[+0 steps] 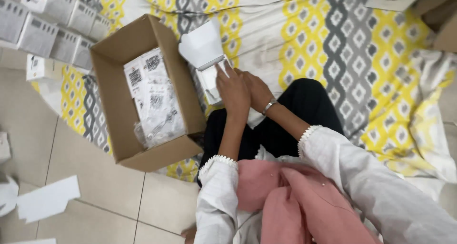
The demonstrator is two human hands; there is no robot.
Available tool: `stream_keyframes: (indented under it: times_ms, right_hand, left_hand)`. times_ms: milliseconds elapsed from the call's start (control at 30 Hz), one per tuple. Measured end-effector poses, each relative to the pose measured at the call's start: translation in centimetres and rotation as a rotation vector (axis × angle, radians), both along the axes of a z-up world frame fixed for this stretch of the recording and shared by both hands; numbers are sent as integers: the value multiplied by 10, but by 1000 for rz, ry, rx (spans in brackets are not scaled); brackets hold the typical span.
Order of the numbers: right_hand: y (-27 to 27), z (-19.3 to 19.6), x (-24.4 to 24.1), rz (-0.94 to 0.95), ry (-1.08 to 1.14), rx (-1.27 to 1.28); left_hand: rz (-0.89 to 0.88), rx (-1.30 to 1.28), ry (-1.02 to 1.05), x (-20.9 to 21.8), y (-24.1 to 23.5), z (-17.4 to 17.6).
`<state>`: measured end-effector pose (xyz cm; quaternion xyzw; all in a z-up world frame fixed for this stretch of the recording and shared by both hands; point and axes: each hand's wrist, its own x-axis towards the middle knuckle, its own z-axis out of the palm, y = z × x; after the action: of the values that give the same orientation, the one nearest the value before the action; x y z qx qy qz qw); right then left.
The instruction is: The person is packing electronic products and components into small white boxes and then placing those boxes into a larger shipping carton.
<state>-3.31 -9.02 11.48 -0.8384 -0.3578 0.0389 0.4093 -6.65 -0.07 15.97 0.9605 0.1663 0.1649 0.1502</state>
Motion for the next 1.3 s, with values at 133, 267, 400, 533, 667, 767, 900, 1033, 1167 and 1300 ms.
stream_keyframes:
  times_ms: [133,267,400,533,667,767,900,1033,1167,1300]
  right_hand:
    - [-161,25,6,-433,-91,139]
    - [-318,55,-31,-868,-217,97]
    - [-451,49,-88,-1261,-315,-101]
    - [-545,46,-135,-1549,-344,-363]
    - [-625,-16,-149,-1629,-93,-628]
    - [-654,-37,-144,-1629,90,-691]
    - [-652,-9,-143,-1693,132,-642]
    - [-620,16,-191,-1731,190,-588]
    - [-573,19,-258,-1598,114,-614]
    - [-524,-3,-297,-1426,209,-454]
  left_hand:
    - [-335,-305,2,72,-142,3]
    - [-710,-513,112,96,-302,-17]
    - [-998,-600,237,88,-450,-67]
    - [-1161,-665,291,53,-571,-109]
    - [-1273,-674,394,24,-624,-113]
    - [-1327,-647,444,21,-631,-120]
    - [-1267,-576,466,40,-607,-118]
    - [-1228,-534,467,59,-583,-89]
    - [-1240,-524,315,60,-616,-82]
    - [-1288,-259,651,36,-645,-84]
